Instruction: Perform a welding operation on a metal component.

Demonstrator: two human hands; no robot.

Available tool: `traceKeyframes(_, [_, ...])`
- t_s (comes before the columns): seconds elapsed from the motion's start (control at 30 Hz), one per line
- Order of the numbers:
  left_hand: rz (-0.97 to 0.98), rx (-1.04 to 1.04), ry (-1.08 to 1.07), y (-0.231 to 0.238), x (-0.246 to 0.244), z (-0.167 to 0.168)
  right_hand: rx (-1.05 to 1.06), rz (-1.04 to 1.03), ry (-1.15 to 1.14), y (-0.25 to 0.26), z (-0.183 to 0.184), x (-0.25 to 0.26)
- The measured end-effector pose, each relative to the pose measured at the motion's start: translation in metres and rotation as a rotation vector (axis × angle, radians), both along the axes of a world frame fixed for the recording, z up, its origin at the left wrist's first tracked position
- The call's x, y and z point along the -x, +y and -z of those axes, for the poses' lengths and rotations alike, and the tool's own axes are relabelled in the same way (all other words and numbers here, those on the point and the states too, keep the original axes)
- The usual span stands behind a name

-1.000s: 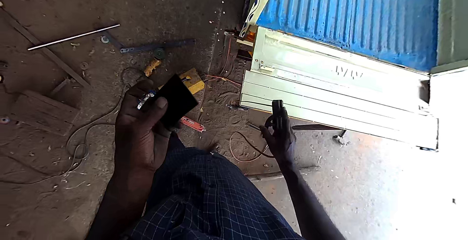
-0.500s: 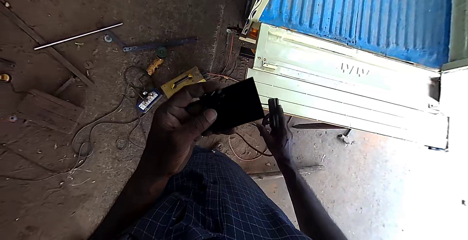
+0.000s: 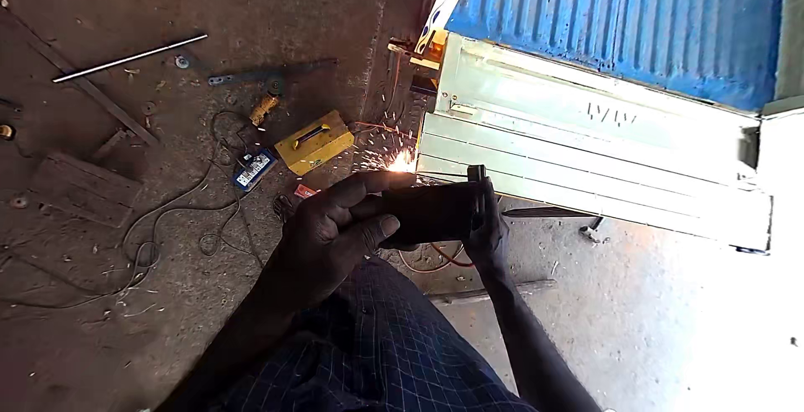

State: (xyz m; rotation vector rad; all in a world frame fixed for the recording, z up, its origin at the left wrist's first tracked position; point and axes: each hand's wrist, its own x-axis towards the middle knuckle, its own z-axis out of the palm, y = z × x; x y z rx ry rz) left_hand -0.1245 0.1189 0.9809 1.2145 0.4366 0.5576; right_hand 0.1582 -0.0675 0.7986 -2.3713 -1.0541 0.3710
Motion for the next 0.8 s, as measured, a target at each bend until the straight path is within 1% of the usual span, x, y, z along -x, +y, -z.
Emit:
traceKeyframes(0.13, [-0.007,0.004,0.012,0.0,-0.001,0.0,-0.003,0.001,0.0,0.001,-0.002,0.0])
traceKeyframes(0.33, [-0.072,-0.083,0.114,0.0,0.001,0.008,-0.087,0.031,0.084,-0.003,0.0,0.004])
traceKeyframes(0.43, [-0.105,-0.065,0.112,-0.002,-0.001,0.006,-0.082,0.042,0.11,-0.001,-0.007,0.006])
traceKeyframes(0.53, [-0.121,-0.139,0.177,-0.002,0.0,0.009,-0.055,0.035,0.093,-0.002,-0.008,0.008])
traceKeyframes(0.63, [-0.118,-0.113,0.178,0.0,0.001,0.013,-0.009,0.053,0.09,0.0,-0.009,0.008])
traceKeyframes(0.73, [-0.099,-0.07,0.167,0.0,0.002,0.013,-0.074,0.046,0.082,0.0,-0.001,0.006])
traceKeyframes(0.8, [-0.107,-0.081,0.17,0.0,0.002,0.013,-0.048,0.046,0.097,0.002,-0.004,0.006])
